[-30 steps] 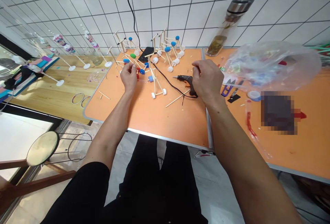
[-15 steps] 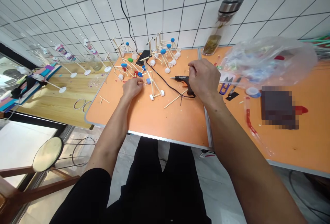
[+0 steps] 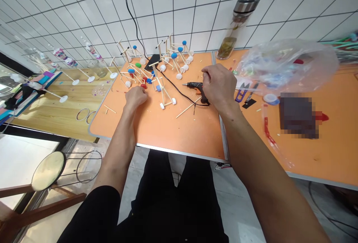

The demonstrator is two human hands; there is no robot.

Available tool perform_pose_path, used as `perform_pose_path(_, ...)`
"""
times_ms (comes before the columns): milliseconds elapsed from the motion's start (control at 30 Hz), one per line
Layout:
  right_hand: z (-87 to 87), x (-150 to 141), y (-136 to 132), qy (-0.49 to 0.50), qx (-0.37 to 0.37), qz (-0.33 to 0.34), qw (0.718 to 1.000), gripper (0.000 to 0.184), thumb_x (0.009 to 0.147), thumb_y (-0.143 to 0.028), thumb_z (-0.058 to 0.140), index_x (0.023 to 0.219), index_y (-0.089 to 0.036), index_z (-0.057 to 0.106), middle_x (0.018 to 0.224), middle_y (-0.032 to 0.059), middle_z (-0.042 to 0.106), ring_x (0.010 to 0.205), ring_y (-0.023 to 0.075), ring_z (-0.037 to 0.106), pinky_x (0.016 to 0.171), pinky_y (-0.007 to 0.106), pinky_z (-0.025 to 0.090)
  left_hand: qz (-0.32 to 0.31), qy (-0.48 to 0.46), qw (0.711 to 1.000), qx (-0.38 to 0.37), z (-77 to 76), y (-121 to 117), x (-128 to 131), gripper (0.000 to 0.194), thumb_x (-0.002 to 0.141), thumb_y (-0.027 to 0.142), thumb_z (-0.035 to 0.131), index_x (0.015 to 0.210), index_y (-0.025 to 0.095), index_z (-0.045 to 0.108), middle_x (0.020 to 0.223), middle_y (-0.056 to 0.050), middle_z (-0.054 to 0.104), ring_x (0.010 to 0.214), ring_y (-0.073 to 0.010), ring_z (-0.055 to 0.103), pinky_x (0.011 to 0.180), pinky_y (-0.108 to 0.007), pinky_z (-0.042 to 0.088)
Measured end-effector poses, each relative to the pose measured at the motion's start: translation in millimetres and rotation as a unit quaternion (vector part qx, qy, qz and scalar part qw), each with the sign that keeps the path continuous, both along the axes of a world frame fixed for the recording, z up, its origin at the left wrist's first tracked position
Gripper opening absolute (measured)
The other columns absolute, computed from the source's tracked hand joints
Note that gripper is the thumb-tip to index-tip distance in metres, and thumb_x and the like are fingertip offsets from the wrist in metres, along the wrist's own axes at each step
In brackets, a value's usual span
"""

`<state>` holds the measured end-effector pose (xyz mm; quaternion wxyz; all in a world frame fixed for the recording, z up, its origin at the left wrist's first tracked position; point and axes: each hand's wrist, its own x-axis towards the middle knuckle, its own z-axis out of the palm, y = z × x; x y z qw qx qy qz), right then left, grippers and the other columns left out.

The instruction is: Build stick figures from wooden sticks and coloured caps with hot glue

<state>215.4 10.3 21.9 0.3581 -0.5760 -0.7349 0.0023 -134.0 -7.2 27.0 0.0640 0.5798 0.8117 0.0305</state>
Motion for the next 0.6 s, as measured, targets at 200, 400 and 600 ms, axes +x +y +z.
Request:
perform_pose_path(200, 1.5, -0.9, -1.3, -0.001, -0.016, -0.003, 1.0, 0.031, 0.112, -0.022, 0.052, 0.125, -0.027, 0.081, 0.135, 0.018, 0.084, 0.131, 0.0425, 0.076, 0.108, 0.056, 0.055, 0.083, 0.056, 0.995, -0.011, 9.8, -5.5, -14.8, 0.043, 0.098, 0.019, 0.067, 0.136, 0.012, 0.087, 0.146, -0.032, 0.084, 0.141, -0.0497, 0.079, 0.108, -0.054, 0.06)
perform_pose_path(400, 4.1, -2.5, -4.7, -0.004, -0.03, -0.001, 1.0, 0.031, 0.113, -0.022, 0.053, 0.126, -0.028, 0.081, 0.135, 0.0172, 0.084, 0.13, 0.0412, 0.076, 0.108, 0.055, 0.055, 0.079, 0.012, 0.994, 0.072, 10.8, -7.0, -2.9, 0.034, 0.102, 0.023, 0.065, 0.127, 0.023, 0.088, 0.14, -0.023, 0.086, 0.135, -0.0463, 0.08, 0.101, -0.051, 0.057)
perform_pose_path(600, 1.2, -3.6, -4.6, -0.013, -0.014, 0.003, 1.0, 0.031, 0.113, -0.023, 0.053, 0.125, -0.029, 0.081, 0.132, 0.0168, 0.085, 0.128, 0.0422, 0.077, 0.106, 0.057, 0.057, 0.069, -0.033, 0.988, 0.134, 5.5, -5.3, 14.3, 0.014, 0.107, 0.029, 0.066, 0.111, 0.027, 0.079, 0.132, -0.014, 0.087, 0.13, -0.041, 0.078, 0.096, -0.045, 0.053)
